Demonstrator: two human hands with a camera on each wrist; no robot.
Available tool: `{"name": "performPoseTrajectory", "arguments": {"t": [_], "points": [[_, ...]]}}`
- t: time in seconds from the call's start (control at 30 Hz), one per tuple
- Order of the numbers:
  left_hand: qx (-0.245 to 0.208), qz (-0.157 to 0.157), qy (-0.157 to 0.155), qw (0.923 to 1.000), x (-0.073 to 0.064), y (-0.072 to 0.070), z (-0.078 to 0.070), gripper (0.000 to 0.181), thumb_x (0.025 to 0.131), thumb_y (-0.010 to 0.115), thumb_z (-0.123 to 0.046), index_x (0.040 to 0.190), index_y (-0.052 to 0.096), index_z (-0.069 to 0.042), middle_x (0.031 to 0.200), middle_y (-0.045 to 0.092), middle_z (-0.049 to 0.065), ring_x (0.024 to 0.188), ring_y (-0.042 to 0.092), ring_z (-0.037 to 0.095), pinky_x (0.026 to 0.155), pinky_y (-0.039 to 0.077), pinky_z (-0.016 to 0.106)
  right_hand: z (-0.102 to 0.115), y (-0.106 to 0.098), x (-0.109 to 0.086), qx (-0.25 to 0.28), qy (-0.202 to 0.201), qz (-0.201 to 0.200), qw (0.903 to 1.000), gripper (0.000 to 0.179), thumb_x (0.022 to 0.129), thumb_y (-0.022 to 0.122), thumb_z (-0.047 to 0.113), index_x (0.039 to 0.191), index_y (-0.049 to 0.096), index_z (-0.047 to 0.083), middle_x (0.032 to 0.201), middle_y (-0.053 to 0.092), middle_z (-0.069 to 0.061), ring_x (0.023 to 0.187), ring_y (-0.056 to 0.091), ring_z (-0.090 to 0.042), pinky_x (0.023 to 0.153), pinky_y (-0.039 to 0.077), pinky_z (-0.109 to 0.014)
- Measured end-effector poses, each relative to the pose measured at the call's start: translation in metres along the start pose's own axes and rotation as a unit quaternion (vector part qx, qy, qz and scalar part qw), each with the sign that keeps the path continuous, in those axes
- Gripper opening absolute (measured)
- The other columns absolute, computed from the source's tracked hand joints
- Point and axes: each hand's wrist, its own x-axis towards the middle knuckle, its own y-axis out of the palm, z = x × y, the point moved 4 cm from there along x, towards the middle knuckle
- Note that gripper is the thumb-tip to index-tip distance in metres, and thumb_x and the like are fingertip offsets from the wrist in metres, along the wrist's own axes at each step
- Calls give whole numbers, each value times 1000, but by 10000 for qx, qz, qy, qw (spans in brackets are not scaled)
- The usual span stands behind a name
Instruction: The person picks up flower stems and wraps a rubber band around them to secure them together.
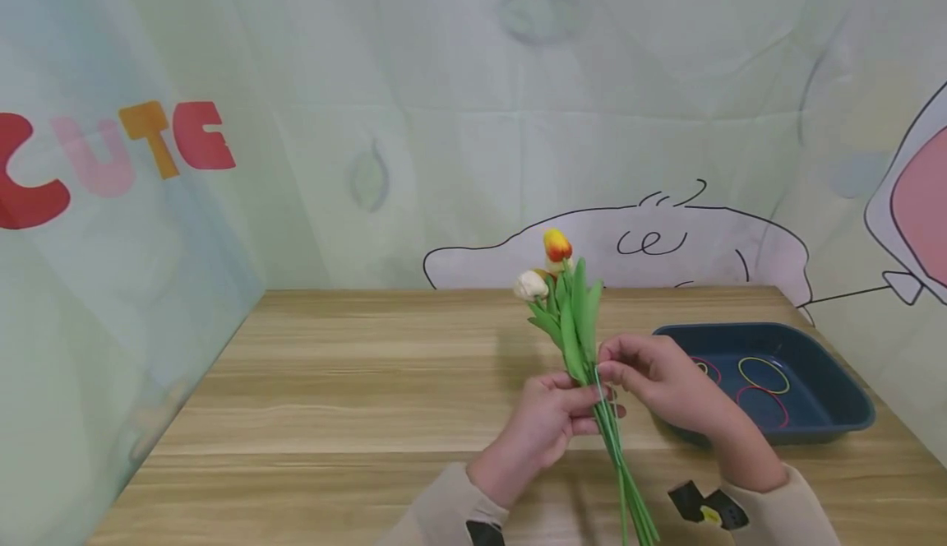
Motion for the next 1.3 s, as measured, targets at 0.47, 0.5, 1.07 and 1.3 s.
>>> {"name": "performPoseTrajectory", "arguments": {"t": [0.47,0.5,1.07,1.3], "points": [[121,144,-72,9998,-7,7,2,25,87,63,6,110,61,17,77,68,5,85,71,34,78,60,41,-6,-4,1,-576,273,-437,9970,6,92,61,-1,88,62,3,75,58,2,65,52,-9,55,48,-21],[125,156,-91,9998,-8,8,3,25,88,63,6,110,62,17,77,68,5,84,72,32,78,60,41,-6,-5,1,-598,305,-456,9967,6,92,61,-1,88,62,3,75,58,1,65,52,-9,55,48,-21],[201,241,-31,9995,-9,9,3,23,88,62,6,107,60,20,82,70,16,83,71,33,77,61,41,-17,-24,-6,-675,742,-948,9904,6,95,58,5,91,60,1,74,56,-2,66,53,-9,54,47,-21],[529,663,-125,9963,2,-10,-19,21,89,57,9,106,57,21,81,70,11,74,71,19,80,60,39,-3,-40,-19,-230,-440,-640,9967,15,91,57,-10,90,58,6,75,53,1,63,50,-12,46,42,-26]]}}
